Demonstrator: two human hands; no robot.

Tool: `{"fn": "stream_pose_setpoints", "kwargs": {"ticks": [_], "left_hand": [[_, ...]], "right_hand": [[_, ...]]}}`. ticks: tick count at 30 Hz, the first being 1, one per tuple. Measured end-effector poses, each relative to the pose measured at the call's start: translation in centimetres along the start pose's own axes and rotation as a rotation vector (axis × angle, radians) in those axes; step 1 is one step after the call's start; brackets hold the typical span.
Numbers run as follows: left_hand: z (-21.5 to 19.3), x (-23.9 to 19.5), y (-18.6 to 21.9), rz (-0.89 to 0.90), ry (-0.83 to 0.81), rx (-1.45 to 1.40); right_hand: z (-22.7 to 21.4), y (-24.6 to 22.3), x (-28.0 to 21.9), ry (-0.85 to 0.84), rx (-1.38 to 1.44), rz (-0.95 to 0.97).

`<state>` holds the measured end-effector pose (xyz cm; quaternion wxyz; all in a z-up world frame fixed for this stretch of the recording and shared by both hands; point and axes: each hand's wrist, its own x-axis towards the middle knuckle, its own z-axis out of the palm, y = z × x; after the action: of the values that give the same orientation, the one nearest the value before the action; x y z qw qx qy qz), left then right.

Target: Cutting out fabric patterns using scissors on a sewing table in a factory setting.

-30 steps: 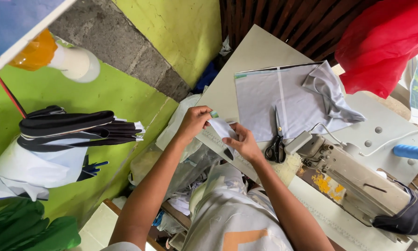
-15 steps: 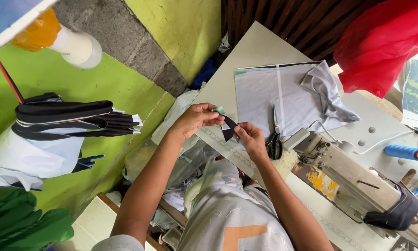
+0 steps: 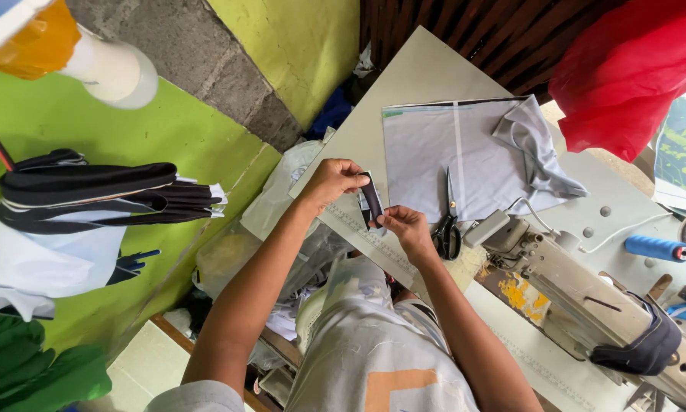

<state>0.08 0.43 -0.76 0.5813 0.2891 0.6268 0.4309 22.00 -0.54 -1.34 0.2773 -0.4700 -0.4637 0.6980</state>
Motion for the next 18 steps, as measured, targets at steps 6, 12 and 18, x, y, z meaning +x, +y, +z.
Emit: {"fn": "stream_pose_setpoints", "kwargs": {"ticks": [6,12,18], "left_hand": [[0.8,2.2,-1.5,0.013,0.006,0.086],[0.1,7.4,-8.8,0.085,0.033,0.556],[3.0,4.3,-11.7,0.145,-0.145,1.103]], "right_hand": [[-0.6,1.0,0.8,0.022,-0.024,0.049],[-2.1,4.1,2.5,-0.016,-0.243,0.079],[-6.8,9.7,0.1,0.338,-0.828,-0.064]]}}
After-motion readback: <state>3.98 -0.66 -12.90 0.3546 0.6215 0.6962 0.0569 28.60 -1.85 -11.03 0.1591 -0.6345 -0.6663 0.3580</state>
